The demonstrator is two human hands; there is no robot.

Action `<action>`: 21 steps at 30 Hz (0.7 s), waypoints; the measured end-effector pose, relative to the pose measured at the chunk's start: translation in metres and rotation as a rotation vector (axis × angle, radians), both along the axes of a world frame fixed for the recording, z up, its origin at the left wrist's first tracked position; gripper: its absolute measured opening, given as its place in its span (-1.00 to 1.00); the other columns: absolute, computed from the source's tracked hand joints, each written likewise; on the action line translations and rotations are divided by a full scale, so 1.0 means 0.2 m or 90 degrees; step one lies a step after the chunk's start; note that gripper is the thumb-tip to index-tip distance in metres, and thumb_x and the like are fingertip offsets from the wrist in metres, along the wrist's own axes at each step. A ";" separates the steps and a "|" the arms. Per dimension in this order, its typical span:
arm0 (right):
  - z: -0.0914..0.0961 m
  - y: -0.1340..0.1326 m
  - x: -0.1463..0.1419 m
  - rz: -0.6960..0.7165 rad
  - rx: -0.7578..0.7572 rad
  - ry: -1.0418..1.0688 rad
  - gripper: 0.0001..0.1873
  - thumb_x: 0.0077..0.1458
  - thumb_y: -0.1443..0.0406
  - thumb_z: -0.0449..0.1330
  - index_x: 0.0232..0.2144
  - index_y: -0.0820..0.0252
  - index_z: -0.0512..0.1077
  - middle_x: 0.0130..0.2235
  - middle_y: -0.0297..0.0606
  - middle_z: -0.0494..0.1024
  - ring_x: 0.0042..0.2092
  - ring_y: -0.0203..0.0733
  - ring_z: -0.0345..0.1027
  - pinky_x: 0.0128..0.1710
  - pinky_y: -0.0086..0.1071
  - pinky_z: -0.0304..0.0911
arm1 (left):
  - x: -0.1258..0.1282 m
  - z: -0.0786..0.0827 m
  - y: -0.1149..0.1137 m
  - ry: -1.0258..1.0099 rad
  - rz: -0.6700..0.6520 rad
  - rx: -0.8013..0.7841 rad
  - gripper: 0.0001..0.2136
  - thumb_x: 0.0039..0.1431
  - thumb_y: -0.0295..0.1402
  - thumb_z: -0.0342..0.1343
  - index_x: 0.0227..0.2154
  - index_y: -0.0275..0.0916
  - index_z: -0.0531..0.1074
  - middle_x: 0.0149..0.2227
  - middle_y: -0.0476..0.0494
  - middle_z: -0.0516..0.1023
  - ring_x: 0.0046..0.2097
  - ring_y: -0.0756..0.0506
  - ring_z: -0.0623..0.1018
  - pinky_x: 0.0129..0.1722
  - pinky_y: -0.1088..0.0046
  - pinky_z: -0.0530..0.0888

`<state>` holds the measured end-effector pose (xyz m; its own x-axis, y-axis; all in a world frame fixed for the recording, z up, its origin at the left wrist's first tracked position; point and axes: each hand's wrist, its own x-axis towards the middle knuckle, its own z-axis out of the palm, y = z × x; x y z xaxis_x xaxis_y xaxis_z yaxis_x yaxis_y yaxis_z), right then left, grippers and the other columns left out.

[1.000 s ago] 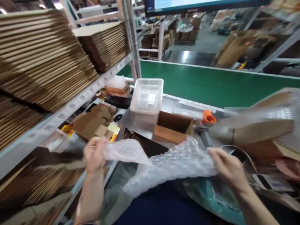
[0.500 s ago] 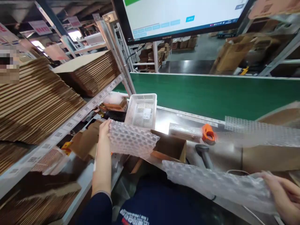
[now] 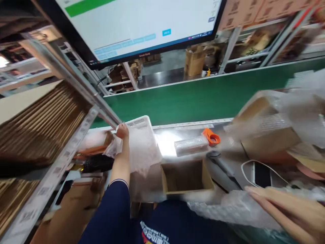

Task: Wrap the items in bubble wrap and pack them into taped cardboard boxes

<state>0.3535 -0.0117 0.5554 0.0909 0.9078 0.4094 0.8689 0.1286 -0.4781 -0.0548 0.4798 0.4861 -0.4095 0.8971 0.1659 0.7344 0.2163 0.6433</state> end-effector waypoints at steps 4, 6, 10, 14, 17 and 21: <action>0.19 0.38 -0.27 0.135 -0.058 0.009 -0.69 0.39 0.13 0.08 -0.13 -0.17 0.65 -0.27 -0.24 0.73 -0.33 -0.11 0.61 -0.38 -0.29 0.46 | 0.26 -0.05 0.19 0.072 -0.160 0.023 -0.60 0.35 -0.18 0.14 0.12 -0.33 0.45 0.09 -0.44 0.55 0.21 -0.34 0.46 0.24 0.04 0.29; 0.16 0.62 -0.36 0.163 -0.088 0.004 -0.55 0.44 0.09 -0.02 -0.24 0.02 0.65 -0.29 -0.21 0.72 -0.28 -0.13 0.60 -0.27 -0.31 0.40 | 0.38 -0.04 0.20 0.122 -0.268 0.057 -0.38 0.17 -0.19 0.32 0.21 -0.41 0.36 0.19 -0.57 0.47 0.31 -0.44 0.35 0.34 -0.04 0.13; -0.07 1.04 -0.49 0.089 -0.167 -0.065 -0.48 0.43 0.05 0.00 -0.41 0.11 0.61 -0.36 -0.22 0.67 -0.28 -0.14 0.52 -0.31 -0.36 0.20 | 0.55 -0.03 -0.10 0.003 -0.485 0.098 -0.30 0.15 -0.22 0.30 0.30 -0.38 0.26 0.30 -0.55 0.38 0.39 -0.42 0.28 0.38 -0.04 0.12; -0.27 1.28 -0.58 -0.013 -0.205 -0.050 -0.53 0.43 0.02 0.03 -0.32 0.10 0.62 -0.25 -0.25 0.68 -0.18 -0.18 0.51 -0.28 -0.40 0.13 | 0.51 -0.17 -0.74 -0.235 -0.772 -0.112 -0.20 0.16 -0.14 0.26 0.41 -0.15 0.10 0.01 -0.24 0.63 0.10 -0.27 0.59 0.14 0.12 0.46; -0.31 1.34 -0.58 -0.010 -0.209 -0.004 -0.60 0.37 -0.02 0.14 -0.22 0.10 0.61 -0.25 -0.29 0.68 -0.19 -0.20 0.51 -0.25 -0.41 0.17 | 0.47 -0.30 -1.16 -0.249 -0.725 -0.159 -0.08 0.16 -0.12 0.26 0.47 -0.18 -0.10 -0.27 -0.09 0.64 -0.17 -0.21 0.65 -0.02 0.15 0.54; -0.28 1.34 -0.34 0.024 -0.172 0.029 -0.61 0.31 0.01 0.23 -0.02 0.15 0.54 -0.16 -0.24 0.66 -0.12 -0.19 0.51 -0.12 -0.39 0.26 | 0.44 -0.40 -1.36 -0.222 -0.617 -0.021 -0.20 0.30 -0.09 0.10 0.44 -0.30 -0.12 -0.24 -0.18 0.61 -0.22 -0.23 0.66 -0.01 0.09 0.56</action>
